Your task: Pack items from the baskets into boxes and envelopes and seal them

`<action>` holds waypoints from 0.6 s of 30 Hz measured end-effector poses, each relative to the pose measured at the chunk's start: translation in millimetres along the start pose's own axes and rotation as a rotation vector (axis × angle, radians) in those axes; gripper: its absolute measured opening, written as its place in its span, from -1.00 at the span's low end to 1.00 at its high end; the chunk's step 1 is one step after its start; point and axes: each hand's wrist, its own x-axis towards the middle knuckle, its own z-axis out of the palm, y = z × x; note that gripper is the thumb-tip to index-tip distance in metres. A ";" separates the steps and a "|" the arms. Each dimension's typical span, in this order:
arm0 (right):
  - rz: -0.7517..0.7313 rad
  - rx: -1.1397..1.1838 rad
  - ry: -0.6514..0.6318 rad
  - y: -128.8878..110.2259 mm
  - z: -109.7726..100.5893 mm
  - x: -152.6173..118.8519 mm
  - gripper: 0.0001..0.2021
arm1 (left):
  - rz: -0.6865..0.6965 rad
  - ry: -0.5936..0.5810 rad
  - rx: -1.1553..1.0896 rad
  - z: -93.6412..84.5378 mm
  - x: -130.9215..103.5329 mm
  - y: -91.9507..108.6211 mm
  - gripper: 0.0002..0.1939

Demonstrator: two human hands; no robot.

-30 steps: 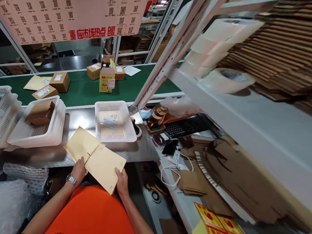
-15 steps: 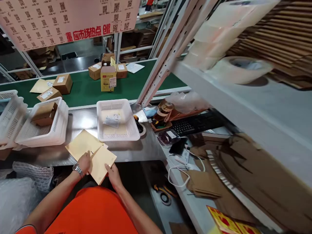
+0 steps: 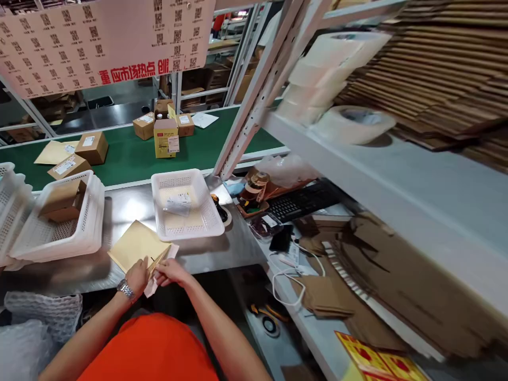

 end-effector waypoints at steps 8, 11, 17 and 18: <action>-0.108 -0.534 0.366 -107.4 -109.8 124.1 -0.55 | 0.003 0.225 -0.190 -31.4 -5.6 -60.7 -0.45; -0.078 -0.750 0.457 -115.0 -117.4 170.2 -0.40 | 0.029 0.402 -0.333 -33.5 -17.7 -86.7 -0.45; 0.020 -1.045 0.494 -104.4 -123.7 198.0 -0.43 | 0.014 0.536 -0.505 -37.3 -25.2 -103.8 -0.46; 0.025 -1.077 0.488 -103.6 -125.8 196.3 -0.51 | 0.001 0.544 -0.516 -38.6 -22.5 -102.5 -0.46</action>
